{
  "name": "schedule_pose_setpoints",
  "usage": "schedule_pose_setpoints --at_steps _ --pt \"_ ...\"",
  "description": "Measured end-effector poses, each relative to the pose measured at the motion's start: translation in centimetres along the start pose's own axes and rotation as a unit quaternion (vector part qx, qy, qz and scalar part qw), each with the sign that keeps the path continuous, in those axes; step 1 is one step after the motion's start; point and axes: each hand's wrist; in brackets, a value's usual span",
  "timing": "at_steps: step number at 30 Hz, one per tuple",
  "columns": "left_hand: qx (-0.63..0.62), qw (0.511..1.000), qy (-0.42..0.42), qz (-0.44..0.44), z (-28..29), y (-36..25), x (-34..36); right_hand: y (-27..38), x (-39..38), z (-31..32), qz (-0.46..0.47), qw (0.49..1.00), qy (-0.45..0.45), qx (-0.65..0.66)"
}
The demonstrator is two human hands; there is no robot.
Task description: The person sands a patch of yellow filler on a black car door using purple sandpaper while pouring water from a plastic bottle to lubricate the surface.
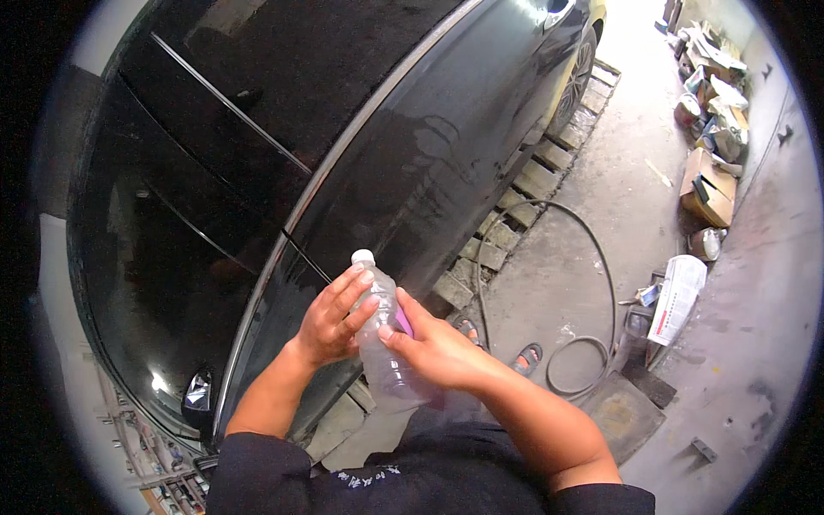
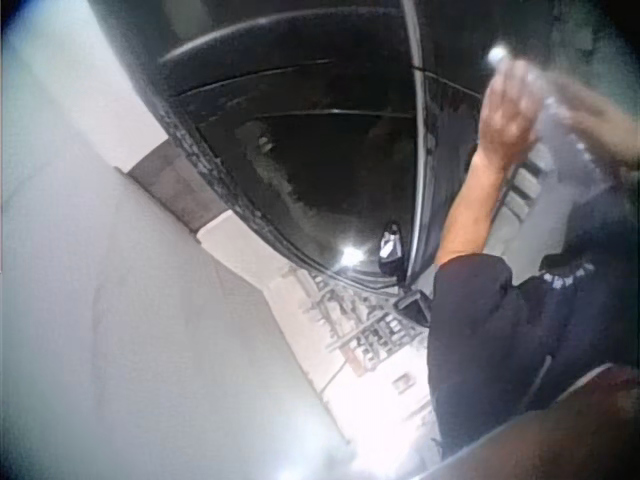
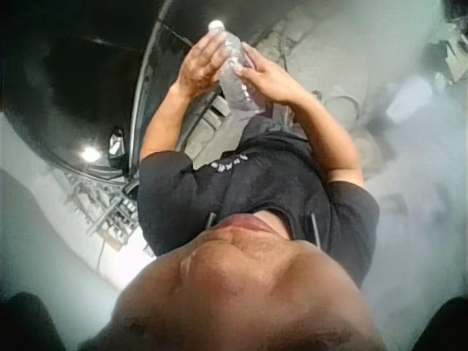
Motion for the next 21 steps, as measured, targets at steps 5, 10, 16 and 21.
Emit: schedule_pose_setpoints --at_steps 5,10,16,21 --pt "-0.117 0.983 -0.134 0.038 0.6 4.3 0.1 3.7 0.8 3.4 -0.034 0.974 0.015 0.223" --pt "-0.348 0.879 -0.22 0.239 5.3 6.4 0.4 3.8 5.2 6.8 0.115 0.972 -0.187 -0.085" --pt "-0.344 0.883 -0.231 0.221 7.6 9.7 -1.0 2.5 16.2 -0.3 0.195 0.76 -0.31 -0.537" --pt "-0.366 0.889 -0.229 0.152 6.3 11.1 -2.1 0.0 19.4 -5.4 0.187 0.769 -0.286 -0.541"
Point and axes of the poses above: each hand's wrist, its own x-axis towards the middle knuckle, its own z-axis out of the back of the hand, y = z × x, and after that the axes turned 5 degrees about y, right-handed
